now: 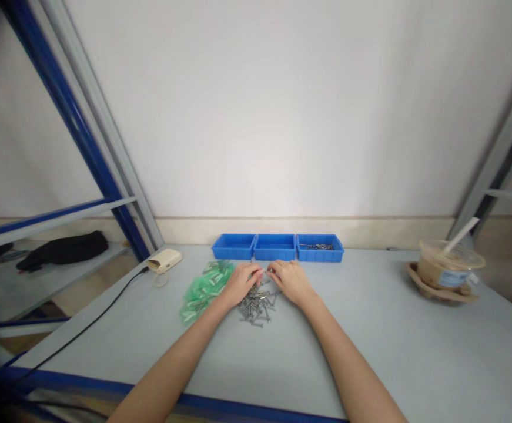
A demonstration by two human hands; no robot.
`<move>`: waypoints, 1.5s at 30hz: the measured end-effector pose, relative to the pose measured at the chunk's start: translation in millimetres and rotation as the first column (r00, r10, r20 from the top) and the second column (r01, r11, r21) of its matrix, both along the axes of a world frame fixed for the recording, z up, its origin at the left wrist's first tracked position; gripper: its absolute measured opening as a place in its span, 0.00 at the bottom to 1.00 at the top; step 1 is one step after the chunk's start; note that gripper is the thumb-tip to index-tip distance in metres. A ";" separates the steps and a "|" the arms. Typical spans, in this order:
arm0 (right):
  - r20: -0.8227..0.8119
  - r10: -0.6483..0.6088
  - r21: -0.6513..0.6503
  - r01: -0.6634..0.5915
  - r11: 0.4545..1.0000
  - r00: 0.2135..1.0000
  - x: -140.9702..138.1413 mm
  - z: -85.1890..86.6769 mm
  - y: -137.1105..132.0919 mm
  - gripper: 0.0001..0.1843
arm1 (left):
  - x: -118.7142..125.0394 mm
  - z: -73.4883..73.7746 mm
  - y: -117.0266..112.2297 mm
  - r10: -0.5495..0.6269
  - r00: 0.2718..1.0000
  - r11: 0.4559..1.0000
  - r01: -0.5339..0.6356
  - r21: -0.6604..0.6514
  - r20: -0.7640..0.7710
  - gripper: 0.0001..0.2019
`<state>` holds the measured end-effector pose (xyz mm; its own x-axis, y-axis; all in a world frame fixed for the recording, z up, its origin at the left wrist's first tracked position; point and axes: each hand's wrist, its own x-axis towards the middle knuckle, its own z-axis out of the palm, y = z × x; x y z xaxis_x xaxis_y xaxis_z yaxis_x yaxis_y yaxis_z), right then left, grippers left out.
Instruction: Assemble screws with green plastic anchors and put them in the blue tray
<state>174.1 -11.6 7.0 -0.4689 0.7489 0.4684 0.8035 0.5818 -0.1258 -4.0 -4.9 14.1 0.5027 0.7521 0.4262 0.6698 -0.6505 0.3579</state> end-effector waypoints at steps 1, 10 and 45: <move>0.000 0.013 0.003 -0.013 1.000 1.000 -0.6 0.0 -0.3 0.14 | 0.2 -0.4 0.1 0.001 1.000 1.000 -0.001 -0.003 0.005 0.17; -0.044 0.016 -0.031 -0.017 0.999 0.999 -1.4 -3.1 2.8 0.16 | 0.4 -3.8 0.9 -0.002 1.000 1.000 0.002 0.008 -0.014 0.11; -0.096 -0.032 -0.016 0.030 0.999 0.995 -2.7 2.8 -4.2 0.16 | 1.9 3.6 -4.7 0.050 0.995 0.987 -0.036 0.158 -0.083 0.16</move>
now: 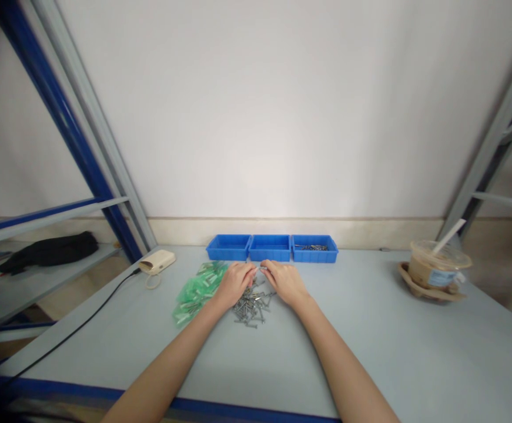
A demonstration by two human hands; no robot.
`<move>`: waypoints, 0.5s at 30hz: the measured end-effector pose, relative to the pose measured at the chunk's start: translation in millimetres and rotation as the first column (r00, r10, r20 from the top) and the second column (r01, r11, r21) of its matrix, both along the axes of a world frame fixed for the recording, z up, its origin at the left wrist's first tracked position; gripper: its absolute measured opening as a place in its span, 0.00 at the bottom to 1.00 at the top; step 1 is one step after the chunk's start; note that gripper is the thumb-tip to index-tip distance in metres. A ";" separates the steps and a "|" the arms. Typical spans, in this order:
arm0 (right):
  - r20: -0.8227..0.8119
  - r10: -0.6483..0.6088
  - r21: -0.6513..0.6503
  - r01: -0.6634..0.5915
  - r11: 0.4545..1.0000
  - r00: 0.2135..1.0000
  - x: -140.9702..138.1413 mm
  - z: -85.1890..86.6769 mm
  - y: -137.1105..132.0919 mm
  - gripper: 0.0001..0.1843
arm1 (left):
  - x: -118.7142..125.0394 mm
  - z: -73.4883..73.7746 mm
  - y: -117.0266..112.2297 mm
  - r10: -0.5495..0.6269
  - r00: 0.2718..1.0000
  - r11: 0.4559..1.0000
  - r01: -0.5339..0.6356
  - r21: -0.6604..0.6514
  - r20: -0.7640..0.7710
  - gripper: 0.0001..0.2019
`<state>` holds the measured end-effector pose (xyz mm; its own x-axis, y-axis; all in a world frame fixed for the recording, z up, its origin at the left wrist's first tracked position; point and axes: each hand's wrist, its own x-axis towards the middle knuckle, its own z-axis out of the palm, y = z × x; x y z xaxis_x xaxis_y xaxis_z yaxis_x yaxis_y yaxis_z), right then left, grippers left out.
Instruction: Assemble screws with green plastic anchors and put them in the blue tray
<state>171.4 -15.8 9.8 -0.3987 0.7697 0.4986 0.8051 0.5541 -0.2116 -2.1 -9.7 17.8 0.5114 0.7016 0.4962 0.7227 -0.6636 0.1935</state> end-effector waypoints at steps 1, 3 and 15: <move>0.009 -0.001 -0.003 0.001 1.000 1.000 -0.2 0.2 -0.1 0.16 | 0.0 0.0 0.1 -0.001 1.000 1.000 0.001 -0.006 0.001 0.16; 0.037 -0.015 -0.016 0.016 1.000 0.999 -0.4 0.2 -0.2 0.16 | 0.1 -0.1 0.2 0.001 1.000 1.000 -0.001 -0.019 0.002 0.16; -0.053 -0.034 -0.098 0.029 0.995 0.998 0.7 1.4 -0.7 0.16 | 0.7 -2.3 3.0 -0.050 0.989 0.977 0.078 -0.199 0.141 0.14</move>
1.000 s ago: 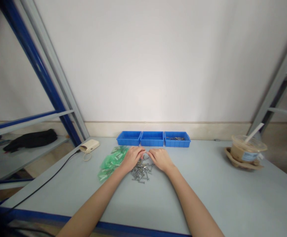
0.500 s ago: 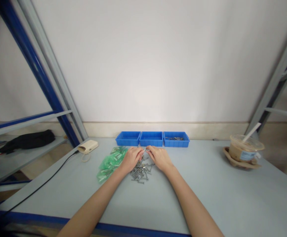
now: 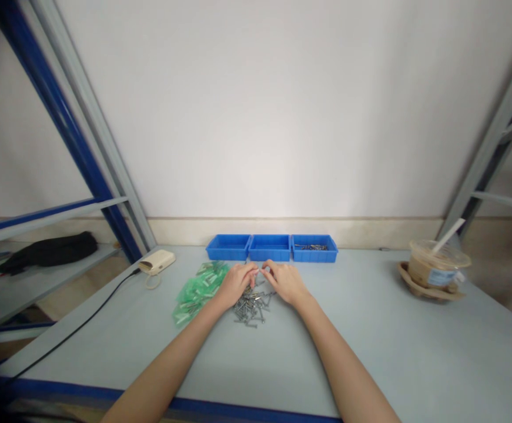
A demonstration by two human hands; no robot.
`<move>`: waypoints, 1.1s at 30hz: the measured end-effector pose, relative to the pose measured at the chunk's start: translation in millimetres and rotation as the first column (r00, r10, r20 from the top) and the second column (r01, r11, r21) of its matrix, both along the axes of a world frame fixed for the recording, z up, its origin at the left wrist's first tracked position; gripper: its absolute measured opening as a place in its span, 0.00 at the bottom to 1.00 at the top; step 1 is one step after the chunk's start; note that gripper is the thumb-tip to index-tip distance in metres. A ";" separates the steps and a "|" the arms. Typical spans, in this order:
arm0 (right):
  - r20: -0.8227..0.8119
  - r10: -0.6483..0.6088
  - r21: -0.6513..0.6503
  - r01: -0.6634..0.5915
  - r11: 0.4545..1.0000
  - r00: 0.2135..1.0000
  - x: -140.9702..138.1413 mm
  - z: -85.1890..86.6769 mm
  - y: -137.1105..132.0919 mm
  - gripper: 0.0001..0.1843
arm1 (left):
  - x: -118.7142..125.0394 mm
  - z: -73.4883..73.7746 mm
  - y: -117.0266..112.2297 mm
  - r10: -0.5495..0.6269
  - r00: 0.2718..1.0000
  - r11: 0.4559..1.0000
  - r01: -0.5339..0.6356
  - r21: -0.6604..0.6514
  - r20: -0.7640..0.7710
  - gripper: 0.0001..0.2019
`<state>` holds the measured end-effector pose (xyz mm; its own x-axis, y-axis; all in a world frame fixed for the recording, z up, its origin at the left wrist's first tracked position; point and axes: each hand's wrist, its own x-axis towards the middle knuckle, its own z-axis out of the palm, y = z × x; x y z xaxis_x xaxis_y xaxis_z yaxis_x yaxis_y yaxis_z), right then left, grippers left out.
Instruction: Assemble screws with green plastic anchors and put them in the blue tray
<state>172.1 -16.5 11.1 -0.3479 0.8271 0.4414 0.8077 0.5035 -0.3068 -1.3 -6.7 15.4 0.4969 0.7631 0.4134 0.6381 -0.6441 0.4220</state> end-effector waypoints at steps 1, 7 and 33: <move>-0.051 0.021 -0.012 -0.022 1.000 0.998 0.2 0.4 0.1 0.16 | 0.0 -0.2 0.3 0.004 1.000 0.999 -0.004 -0.034 0.025 0.14; -0.217 0.158 -0.062 -0.175 0.983 0.963 0.7 -1.2 4.2 0.12 | 0.1 -2.9 1.4 0.034 0.993 0.992 -0.020 -0.128 0.109 0.13; -0.140 0.084 -0.085 -0.096 0.992 0.987 3.5 -1.3 4.5 0.17 | 1.6 -6.1 5.0 -0.010 0.989 0.992 0.027 -0.120 0.145 0.11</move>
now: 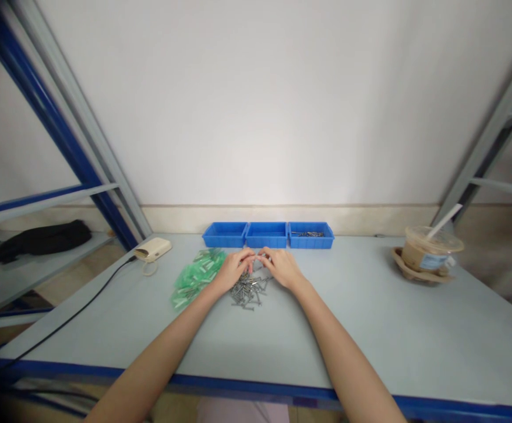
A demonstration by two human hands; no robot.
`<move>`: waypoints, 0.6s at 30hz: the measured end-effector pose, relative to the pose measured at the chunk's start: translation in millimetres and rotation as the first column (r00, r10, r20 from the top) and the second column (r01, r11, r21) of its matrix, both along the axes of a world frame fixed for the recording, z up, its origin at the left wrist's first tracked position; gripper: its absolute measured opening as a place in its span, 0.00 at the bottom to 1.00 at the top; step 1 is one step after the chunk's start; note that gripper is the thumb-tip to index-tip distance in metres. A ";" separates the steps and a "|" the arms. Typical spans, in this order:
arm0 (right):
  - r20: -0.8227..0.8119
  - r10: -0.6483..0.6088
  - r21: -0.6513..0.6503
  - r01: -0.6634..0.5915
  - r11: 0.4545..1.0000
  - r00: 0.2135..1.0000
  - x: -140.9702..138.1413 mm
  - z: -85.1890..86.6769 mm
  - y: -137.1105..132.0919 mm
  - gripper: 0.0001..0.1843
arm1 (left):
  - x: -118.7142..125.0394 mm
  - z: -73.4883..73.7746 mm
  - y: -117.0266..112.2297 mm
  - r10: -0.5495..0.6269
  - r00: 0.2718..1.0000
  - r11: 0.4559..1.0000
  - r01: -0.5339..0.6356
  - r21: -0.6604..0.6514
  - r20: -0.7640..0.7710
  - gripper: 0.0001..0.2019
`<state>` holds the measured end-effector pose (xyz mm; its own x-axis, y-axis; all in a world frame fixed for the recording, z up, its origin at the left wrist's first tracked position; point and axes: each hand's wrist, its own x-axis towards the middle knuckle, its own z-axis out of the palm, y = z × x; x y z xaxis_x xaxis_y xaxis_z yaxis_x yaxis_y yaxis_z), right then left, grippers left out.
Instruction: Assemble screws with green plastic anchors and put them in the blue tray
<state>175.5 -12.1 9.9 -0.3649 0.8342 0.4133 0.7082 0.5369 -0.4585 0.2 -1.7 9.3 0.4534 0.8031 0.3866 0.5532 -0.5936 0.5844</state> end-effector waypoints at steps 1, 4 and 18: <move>-0.008 -0.006 0.008 0.006 1.000 1.000 0.1 -0.4 0.3 0.15 | 0.1 -0.2 0.2 -0.001 1.000 1.000 0.001 -0.001 0.006 0.12; 0.012 -0.024 0.037 0.024 0.999 1.000 0.3 -1.3 1.0 0.13 | 0.5 -1.5 1.3 0.011 1.000 1.000 -0.011 -0.003 0.021 0.13; 0.081 0.018 -0.066 -0.013 0.998 0.997 -0.4 4.8 -4.4 0.27 | 0.9 -1.6 0.6 0.004 1.000 1.000 -0.004 -0.017 -0.024 0.11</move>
<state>175.1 -16.5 14.7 -0.4085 0.8523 0.3267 0.7363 0.5192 -0.4338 1.1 -1.0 7.7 0.4591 0.8115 0.3615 0.5697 -0.5811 0.5811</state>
